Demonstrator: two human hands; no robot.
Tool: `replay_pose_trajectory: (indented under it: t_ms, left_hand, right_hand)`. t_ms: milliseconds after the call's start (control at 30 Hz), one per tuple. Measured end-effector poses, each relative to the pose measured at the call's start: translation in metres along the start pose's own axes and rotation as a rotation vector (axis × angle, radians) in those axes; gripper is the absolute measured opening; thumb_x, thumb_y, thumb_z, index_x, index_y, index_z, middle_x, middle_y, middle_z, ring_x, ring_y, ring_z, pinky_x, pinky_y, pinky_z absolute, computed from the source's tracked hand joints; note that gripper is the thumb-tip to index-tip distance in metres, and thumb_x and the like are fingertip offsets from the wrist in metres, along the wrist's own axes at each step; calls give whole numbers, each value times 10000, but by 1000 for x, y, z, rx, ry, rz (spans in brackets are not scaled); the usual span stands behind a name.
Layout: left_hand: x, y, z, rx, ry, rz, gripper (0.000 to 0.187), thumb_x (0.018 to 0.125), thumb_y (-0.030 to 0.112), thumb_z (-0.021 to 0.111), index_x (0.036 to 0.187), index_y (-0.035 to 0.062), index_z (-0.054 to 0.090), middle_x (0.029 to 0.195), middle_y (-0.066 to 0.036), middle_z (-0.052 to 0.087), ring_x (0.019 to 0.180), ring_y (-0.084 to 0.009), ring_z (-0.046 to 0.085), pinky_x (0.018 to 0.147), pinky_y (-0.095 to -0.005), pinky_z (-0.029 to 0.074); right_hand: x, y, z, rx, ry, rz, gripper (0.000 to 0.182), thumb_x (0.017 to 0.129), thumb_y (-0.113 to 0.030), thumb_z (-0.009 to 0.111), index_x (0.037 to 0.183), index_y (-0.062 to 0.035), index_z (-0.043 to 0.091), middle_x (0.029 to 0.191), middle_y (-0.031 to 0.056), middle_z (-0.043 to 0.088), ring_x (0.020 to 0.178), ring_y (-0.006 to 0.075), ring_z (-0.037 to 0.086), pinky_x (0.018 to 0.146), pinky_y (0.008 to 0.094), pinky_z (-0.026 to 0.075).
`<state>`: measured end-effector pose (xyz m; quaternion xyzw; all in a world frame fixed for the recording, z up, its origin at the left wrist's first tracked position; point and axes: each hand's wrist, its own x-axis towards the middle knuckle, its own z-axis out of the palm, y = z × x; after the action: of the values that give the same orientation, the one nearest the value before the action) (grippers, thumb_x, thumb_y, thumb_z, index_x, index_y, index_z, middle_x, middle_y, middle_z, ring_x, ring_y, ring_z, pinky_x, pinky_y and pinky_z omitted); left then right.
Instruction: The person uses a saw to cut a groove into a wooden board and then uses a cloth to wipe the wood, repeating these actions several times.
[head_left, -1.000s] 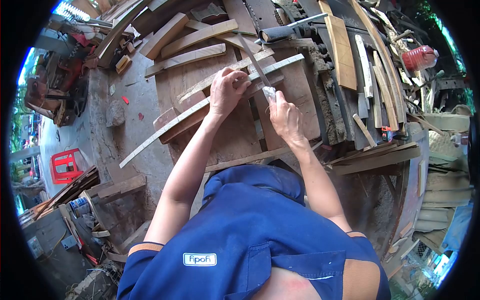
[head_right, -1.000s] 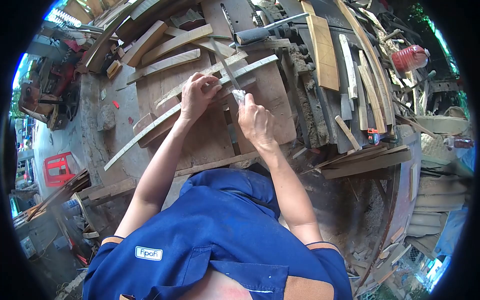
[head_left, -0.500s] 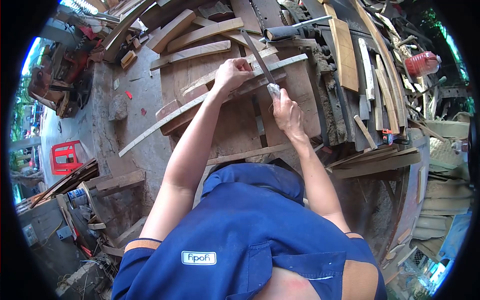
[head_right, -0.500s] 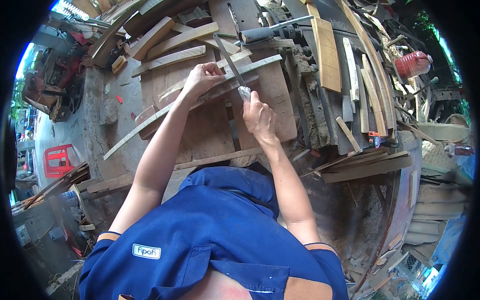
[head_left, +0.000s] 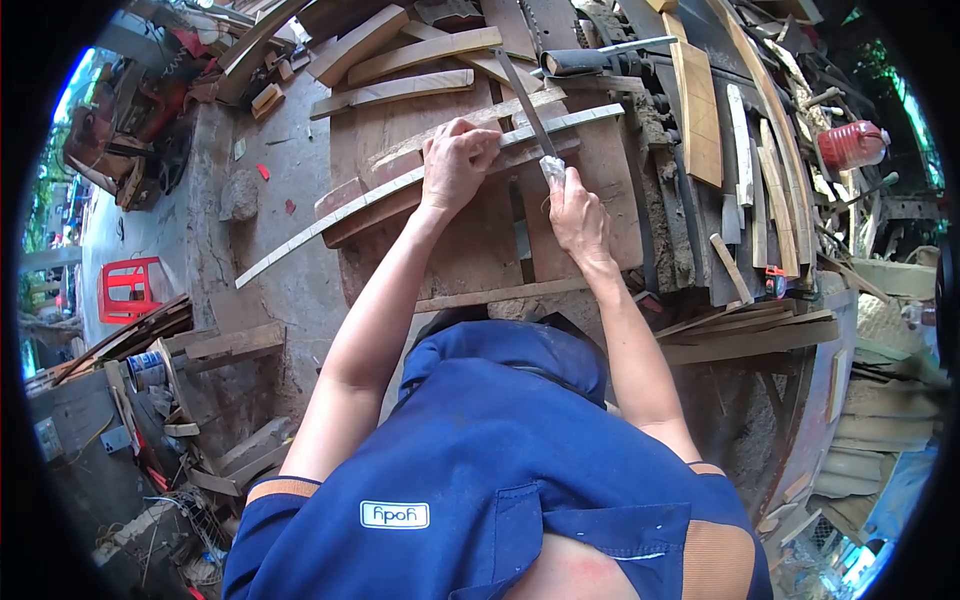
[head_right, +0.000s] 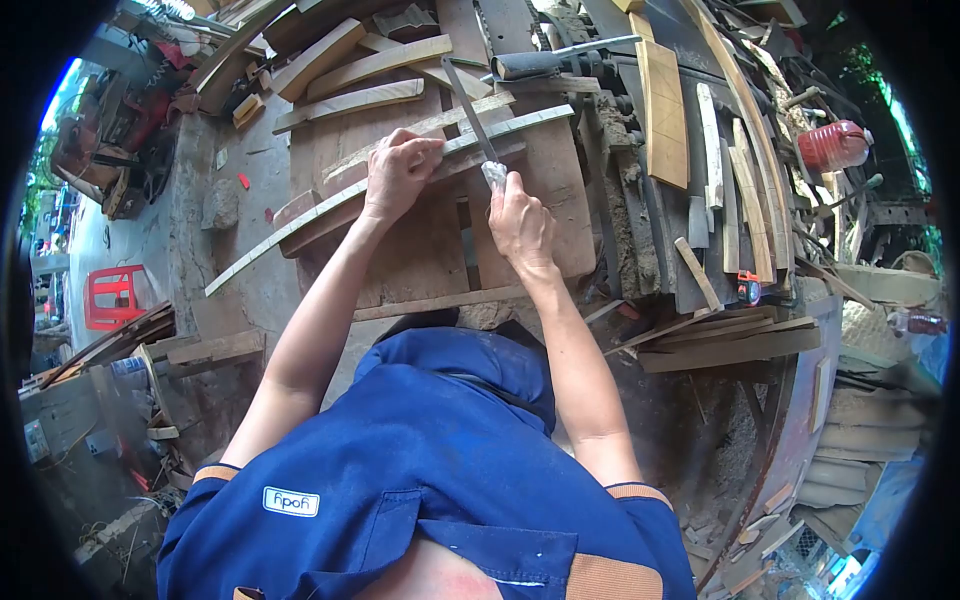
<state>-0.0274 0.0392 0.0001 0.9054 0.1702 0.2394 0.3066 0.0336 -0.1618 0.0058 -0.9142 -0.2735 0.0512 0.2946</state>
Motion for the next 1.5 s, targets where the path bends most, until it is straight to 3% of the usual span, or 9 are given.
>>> replay_pose_trajectory:
  t_ms: [133, 300, 633, 833, 1000, 1100, 1200, 1433, 1500]
  left_hand:
    - [2, -1, -1, -26, 13, 5, 191, 794, 235, 776, 972, 169, 800, 969, -43, 693, 1040, -252, 631, 924, -391, 449]
    - [2, 4, -6, -136, 28, -29, 185, 749, 161, 820, 930, 128, 799, 927, -74, 705, 868, -255, 689, 809, -370, 556]
    - [2, 2, -8, -103, 65, -15, 182, 715, 151, 847, 860, 86, 758, 873, -75, 680, 825, -245, 691, 770, -359, 569]
    - [0, -1, -8, -86, 41, -18, 181, 740, 194, 831, 880, 104, 759, 898, -71, 677, 880, -256, 677, 808, -392, 543]
    - [3, 14, -3, 86, 25, -56, 163, 810, 322, 775, 922, 203, 774, 951, -24, 668, 1047, -232, 615, 938, -417, 417]
    - [8, 19, 4, 120, 8, -129, 189, 820, 356, 775, 950, 219, 777, 941, 11, 670, 1014, -197, 619, 934, -404, 401]
    - [8, 21, 7, 161, 12, -114, 176, 831, 330, 762, 973, 227, 760, 964, 35, 661, 1005, -195, 612, 917, -399, 401]
    - [2, 24, 10, 217, 92, -14, 149, 850, 289, 736, 989, 236, 742, 978, 21, 646, 1015, -216, 603, 919, -405, 398]
    - [3, 25, 11, 219, 106, -5, 144, 852, 282, 731, 988, 235, 741, 980, 19, 645, 1014, -220, 602, 916, -406, 400]
  right_hand:
    - [-5, -24, -13, -69, 2, -35, 249, 1031, -303, 470, 1007, -64, 535, 735, 260, 685, 728, 460, 694, 624, 562, 554]
    - [1, -25, -6, -134, -87, -17, 246, 1028, -303, 476, 1016, -64, 533, 756, 261, 694, 754, 455, 703, 645, 562, 563]
    - [0, -29, -9, -98, -153, 24, 261, 1032, -308, 461, 1044, -59, 534, 820, 288, 690, 827, 489, 683, 712, 592, 542]
    - [2, -22, -7, -70, -149, 42, 251, 1015, -294, 479, 1049, -53, 540, 826, 275, 703, 831, 466, 701, 722, 565, 557]
    - [-1, -28, -12, -122, -159, 35, 236, 1006, -270, 483, 1042, -43, 539, 816, 274, 703, 827, 460, 705, 722, 562, 563]
    - [-3, -33, -17, -174, -128, -40, 206, 1007, -259, 491, 1027, -58, 531, 767, 276, 684, 765, 475, 688, 665, 571, 559]
    - [-5, -41, -18, -279, -128, -79, 171, 979, -220, 513, 1006, -52, 523, 734, 237, 702, 738, 407, 726, 644, 519, 581]
    - [-6, -30, -21, -205, -121, -50, 175, 982, -225, 518, 1010, -53, 511, 736, 239, 702, 743, 412, 723, 645, 519, 582]
    - [-4, -25, -18, -190, -157, -37, 186, 992, -217, 525, 1057, -43, 509, 732, 264, 681, 736, 465, 691, 656, 561, 566]
